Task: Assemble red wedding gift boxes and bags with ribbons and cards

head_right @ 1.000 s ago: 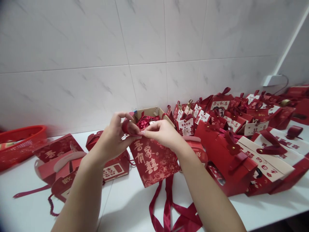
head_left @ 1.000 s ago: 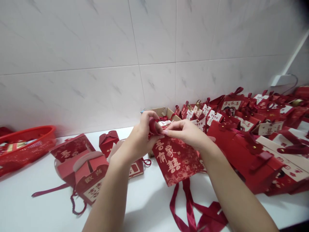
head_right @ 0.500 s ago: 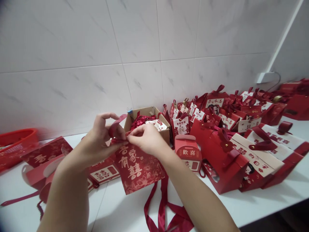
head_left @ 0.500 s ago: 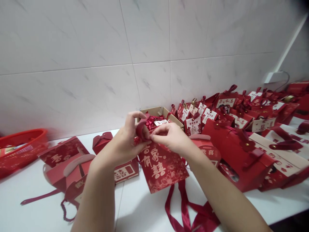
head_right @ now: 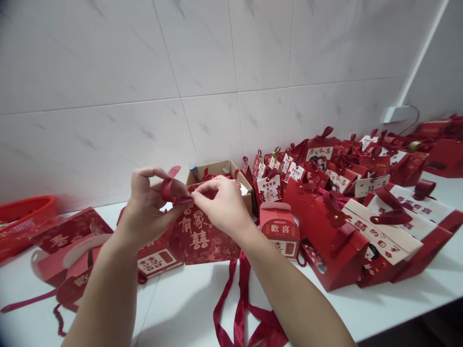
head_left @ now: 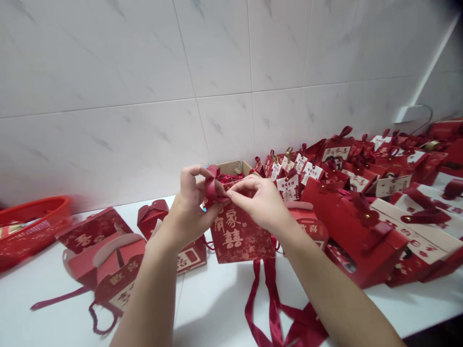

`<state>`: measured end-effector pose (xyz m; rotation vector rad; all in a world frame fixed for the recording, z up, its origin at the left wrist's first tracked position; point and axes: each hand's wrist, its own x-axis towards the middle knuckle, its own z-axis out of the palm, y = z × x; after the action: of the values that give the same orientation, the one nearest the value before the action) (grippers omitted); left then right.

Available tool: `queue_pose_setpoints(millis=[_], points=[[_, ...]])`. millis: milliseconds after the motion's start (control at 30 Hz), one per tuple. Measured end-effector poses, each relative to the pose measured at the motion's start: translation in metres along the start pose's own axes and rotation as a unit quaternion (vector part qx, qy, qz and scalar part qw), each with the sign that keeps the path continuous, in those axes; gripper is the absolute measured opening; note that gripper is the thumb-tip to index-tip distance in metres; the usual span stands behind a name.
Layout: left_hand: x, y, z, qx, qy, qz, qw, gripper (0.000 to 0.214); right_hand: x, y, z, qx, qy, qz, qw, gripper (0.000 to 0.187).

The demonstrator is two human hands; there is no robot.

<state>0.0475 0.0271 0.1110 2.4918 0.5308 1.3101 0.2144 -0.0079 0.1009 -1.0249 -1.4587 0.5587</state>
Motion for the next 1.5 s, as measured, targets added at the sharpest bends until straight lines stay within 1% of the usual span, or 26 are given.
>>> queue_pose_setpoints(millis=[200, 300, 400, 567, 700, 733, 767, 867, 900, 933, 967, 1067, 1133, 1300, 1400, 1500], points=[[0.000, 0.001, 0.006, -0.044, 0.035, -0.006, 0.998, 0.051, -0.001, -0.002, -0.004, -0.008, 0.030, -0.029, 0.999, 0.008], [0.003, 0.004, 0.009, -0.054, 0.044, -0.008, 0.998, 0.049, -0.001, -0.002, -0.007, -0.014, 0.021, -0.024, 0.999, 0.008], [0.005, 0.006, 0.012, -0.072, 0.055, -0.029, 0.995, 0.045, 0.002, 0.001, -0.010, -0.016, 0.008, -0.019, 1.000, 0.008], [0.005, 0.007, 0.013, -0.097, 0.085, -0.044, 0.991, 0.043, 0.006, 0.007, -0.011, -0.012, 0.008, -0.056, 0.998, 0.012], [0.004, 0.007, 0.010, -0.094, 0.102, -0.029, 0.990, 0.044, 0.005, 0.006, -0.011, 0.010, -0.010, -0.086, 0.996, 0.020], [0.003, 0.007, 0.009, -0.091, 0.104, -0.021, 0.990, 0.045, 0.004, 0.006, -0.011, 0.021, -0.013, -0.091, 0.996, 0.024], [0.003, 0.008, 0.008, -0.090, 0.104, -0.012, 0.990, 0.045, 0.002, 0.005, -0.012, 0.030, -0.012, -0.093, 0.995, 0.031], [0.001, 0.009, 0.005, -0.090, 0.098, 0.016, 0.991, 0.046, -0.001, 0.002, -0.015, 0.036, 0.000, -0.079, 0.996, 0.064], [0.000, 0.010, 0.005, -0.091, 0.096, 0.024, 0.991, 0.046, -0.002, 0.001, -0.016, 0.034, 0.002, -0.072, 0.997, 0.068], [0.000, 0.010, 0.004, -0.093, 0.094, 0.031, 0.991, 0.047, -0.004, 0.000, -0.017, 0.034, 0.001, -0.067, 0.997, 0.066], [-0.001, 0.011, 0.004, -0.095, 0.096, 0.040, 0.990, 0.048, -0.005, -0.002, -0.018, 0.033, 0.001, -0.065, 0.997, 0.059], [-0.003, 0.012, 0.004, -0.101, 0.114, 0.064, 0.986, 0.053, -0.009, -0.007, -0.020, 0.024, 0.016, -0.073, 0.997, 0.030], [-0.003, 0.014, 0.004, -0.096, 0.123, 0.079, 0.985, 0.056, -0.012, -0.010, -0.020, 0.013, 0.030, -0.080, 0.996, 0.021], [-0.003, 0.019, 0.005, -0.072, 0.140, 0.111, 0.981, 0.060, -0.020, -0.017, -0.018, 0.003, 0.028, -0.097, 0.995, 0.016], [-0.003, 0.021, 0.006, -0.079, 0.148, 0.110, 0.980, 0.057, -0.023, -0.019, -0.015, 0.007, 0.023, -0.114, 0.993, 0.014], [-0.004, 0.021, 0.006, -0.085, 0.146, 0.107, 0.980, 0.054, -0.024, -0.021, -0.013, -0.011, 0.023, -0.138, 0.990, 0.015]])
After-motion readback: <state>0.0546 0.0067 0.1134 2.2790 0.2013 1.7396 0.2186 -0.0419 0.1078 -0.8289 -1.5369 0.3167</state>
